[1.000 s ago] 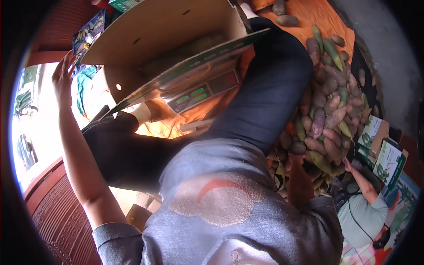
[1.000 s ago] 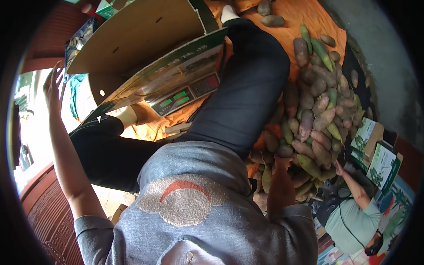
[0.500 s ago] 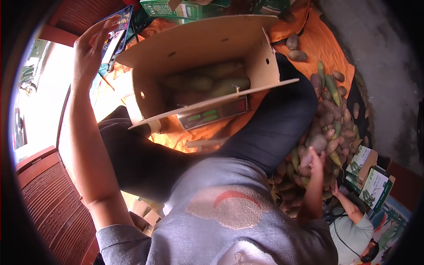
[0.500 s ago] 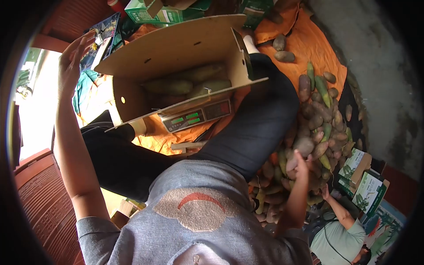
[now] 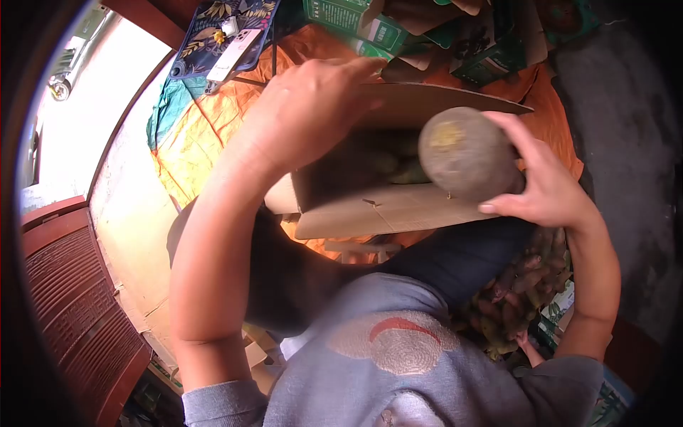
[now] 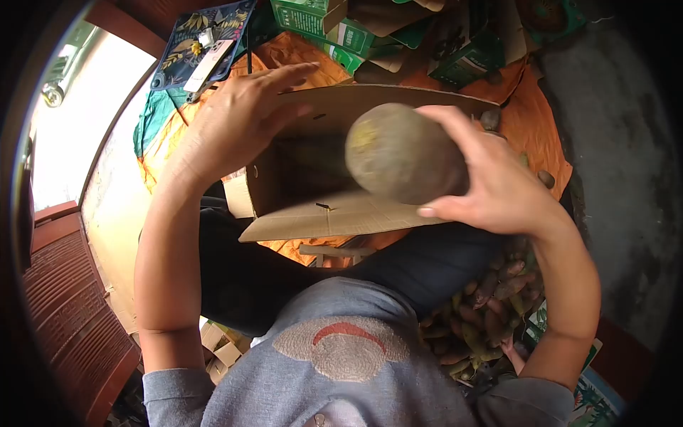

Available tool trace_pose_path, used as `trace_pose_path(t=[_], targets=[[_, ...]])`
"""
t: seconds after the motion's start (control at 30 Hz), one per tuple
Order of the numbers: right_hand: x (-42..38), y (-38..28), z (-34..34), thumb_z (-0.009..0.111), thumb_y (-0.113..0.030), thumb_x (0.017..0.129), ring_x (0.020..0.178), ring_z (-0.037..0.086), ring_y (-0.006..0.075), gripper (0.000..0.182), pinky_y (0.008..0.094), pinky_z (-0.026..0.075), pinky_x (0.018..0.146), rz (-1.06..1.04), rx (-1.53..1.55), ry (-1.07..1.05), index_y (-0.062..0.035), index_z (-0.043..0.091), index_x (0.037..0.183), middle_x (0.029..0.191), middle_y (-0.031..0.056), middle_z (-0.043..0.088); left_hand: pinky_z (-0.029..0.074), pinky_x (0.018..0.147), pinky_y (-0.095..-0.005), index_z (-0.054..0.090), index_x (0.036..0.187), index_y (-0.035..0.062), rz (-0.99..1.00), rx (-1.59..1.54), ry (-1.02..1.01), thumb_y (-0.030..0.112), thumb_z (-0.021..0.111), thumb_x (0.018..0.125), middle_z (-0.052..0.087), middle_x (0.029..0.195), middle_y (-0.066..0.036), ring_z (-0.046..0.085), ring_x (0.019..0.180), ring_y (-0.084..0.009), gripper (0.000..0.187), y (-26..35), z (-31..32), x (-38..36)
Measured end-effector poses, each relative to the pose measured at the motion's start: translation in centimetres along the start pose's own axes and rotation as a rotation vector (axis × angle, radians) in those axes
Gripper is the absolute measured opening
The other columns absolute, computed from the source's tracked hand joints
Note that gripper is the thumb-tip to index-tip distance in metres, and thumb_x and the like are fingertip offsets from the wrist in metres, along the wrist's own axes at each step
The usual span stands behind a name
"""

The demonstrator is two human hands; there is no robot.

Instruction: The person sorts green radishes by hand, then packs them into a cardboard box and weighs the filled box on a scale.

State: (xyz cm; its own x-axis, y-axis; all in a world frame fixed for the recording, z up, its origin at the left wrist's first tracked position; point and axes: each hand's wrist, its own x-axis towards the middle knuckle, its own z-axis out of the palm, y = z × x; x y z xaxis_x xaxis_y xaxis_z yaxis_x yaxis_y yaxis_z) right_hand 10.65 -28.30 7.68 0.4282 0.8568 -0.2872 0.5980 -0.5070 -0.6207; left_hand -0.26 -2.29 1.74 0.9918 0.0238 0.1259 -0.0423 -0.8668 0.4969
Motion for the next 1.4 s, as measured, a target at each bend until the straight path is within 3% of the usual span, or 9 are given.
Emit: trace_pose_path(t=[0.17, 0.47, 0.6, 0.9, 1.1, 1.23, 1.27, 1.33, 1.4], targets=[[10.8, 2.1, 8.6, 0.078, -0.024, 0.062, 0.104, 0.056, 0.0371, 0.085, 0.0420, 0.045, 0.087, 0.114, -0.245, -0.507, -0.0014, 0.034, 0.131, 0.111, 0.0220, 0.058, 0.049, 0.071, -0.0427, 0.064, 0.103, 0.0077, -0.031, 0.168, -0.096, 0.013, 0.057, 0.085, 0.064, 0.082, -0.017, 0.062, 0.078, -0.0345, 0.020, -0.9, 0.2, 0.3], [14.3, 4.9, 17.2, 0.068, -0.017, 0.077, 0.128, 0.037, 0.0333, 0.074, 0.0402, 0.032, 0.106, -0.058, -0.057, -0.662, -0.0032, 0.027, 0.137, 0.136, 0.0215, 0.040, 0.050, 0.069, -0.0420, 0.066, 0.094, 0.0064, 0.060, 0.194, -0.015, 0.001, 0.057, 0.075, 0.064, 0.075, -0.015, 0.064, 0.075, -0.0315, 0.022, -1.4, 0.3, 0.4], [12.0, 1.6, 10.9, 0.057, -0.006, 0.083, 0.118, 0.050, 0.0307, 0.055, 0.0382, 0.040, 0.100, -0.075, 0.014, -0.619, -0.0072, 0.036, 0.135, 0.128, 0.0194, 0.050, 0.050, 0.070, -0.0412, 0.066, 0.098, 0.0081, 0.008, 0.211, -0.017, 0.005, 0.055, 0.081, 0.064, 0.077, -0.016, 0.064, 0.076, -0.0318, 0.020, -1.1, 0.2, 0.4], [-6.0, 4.5, -1.4, 0.046, -0.018, 0.096, 0.102, 0.060, 0.0219, 0.033, 0.0301, 0.046, 0.091, -0.145, 0.462, 0.617, 0.0052, 0.051, 0.120, 0.111, 0.0171, 0.061, 0.051, 0.068, -0.0330, 0.065, 0.109, 0.0083, 0.004, 0.019, 0.039, 0.012, 0.058, 0.088, 0.067, 0.084, -0.014, 0.066, 0.076, -0.0228, 0.022, -1.1, -0.4, -0.6], [-22.7, 16.4, 4.5, 0.037, -0.038, 0.099, 0.058, 0.059, 0.0163, 0.046, 0.0287, 0.053, 0.071, 0.502, 0.630, 1.168, 0.0037, 0.055, 0.091, 0.067, 0.0118, 0.061, 0.050, 0.079, -0.0318, 0.062, 0.116, 0.0115, -0.103, -0.200, 0.147, 0.022, 0.051, 0.095, 0.066, 0.105, -0.011, 0.065, 0.095, -0.0207, 0.026, -4.2, -1.5, -2.1], [-30.7, 22.4, 17.8, 0.043, -0.036, 0.097, 0.039, 0.045, 0.0114, 0.042, 0.0280, 0.052, 0.054, 0.938, 0.617, 1.246, -0.0007, 0.056, 0.079, 0.051, 0.0050, 0.052, 0.043, 0.097, -0.0363, 0.055, 0.127, 0.0160, -0.072, -0.154, 0.146, 0.040, 0.039, 0.097, 0.055, 0.128, -0.008, 0.053, 0.117, -0.0237, 0.041, -10.4, -3.1, -2.4], [-31.5, 22.0, 21.5, 0.044, -0.016, 0.095, 0.047, 0.053, 0.0134, 0.020, 0.0265, 0.049, 0.049, 1.065, 0.696, 1.191, -0.0005, 0.056, 0.090, 0.061, 0.0090, 0.058, 0.040, 0.100, -0.0401, 0.053, 0.129, 0.0171, -0.032, -0.098, 0.169, 0.045, 0.038, 0.096, 0.054, 0.129, -0.008, 0.052, 0.119, -0.0248, 0.046, -11.4, -3.0, -2.7], [-33.3, 23.2, 30.3, 0.039, 0.016, 0.071, 0.074, 0.064, 0.0219, 0.052, 0.0310, 0.052, 0.059, 1.098, 0.773, 0.937, -0.0047, 0.050, 0.117, 0.097, 0.0164, 0.063, 0.035, 0.103, -0.0460, 0.050, 0.132, 0.0190, -0.070, -0.107, 0.227, 0.053, 0.037, 0.094, 0.052, 0.131, -0.007, 0.048, 0.122, -0.0262, 0.052, -11.3, -2.9, -3.0], [-35.5, 23.5, 38.7, 0.047, 0.007, 0.073, 0.085, 0.065, 0.0260, 0.047, 0.0353, 0.051, 0.073, 1.047, 0.296, 0.614, -0.0069, 0.054, 0.117, 0.103, 0.0146, 0.064, 0.032, 0.104, -0.0499, 0.048, 0.133, 0.0206, -0.232, -0.242, 0.268, 0.056, 0.039, 0.092, 0.050, 0.133, -0.006, 0.044, 0.126, -0.0268, 0.055, -10.6, -2.0, -3.4]])
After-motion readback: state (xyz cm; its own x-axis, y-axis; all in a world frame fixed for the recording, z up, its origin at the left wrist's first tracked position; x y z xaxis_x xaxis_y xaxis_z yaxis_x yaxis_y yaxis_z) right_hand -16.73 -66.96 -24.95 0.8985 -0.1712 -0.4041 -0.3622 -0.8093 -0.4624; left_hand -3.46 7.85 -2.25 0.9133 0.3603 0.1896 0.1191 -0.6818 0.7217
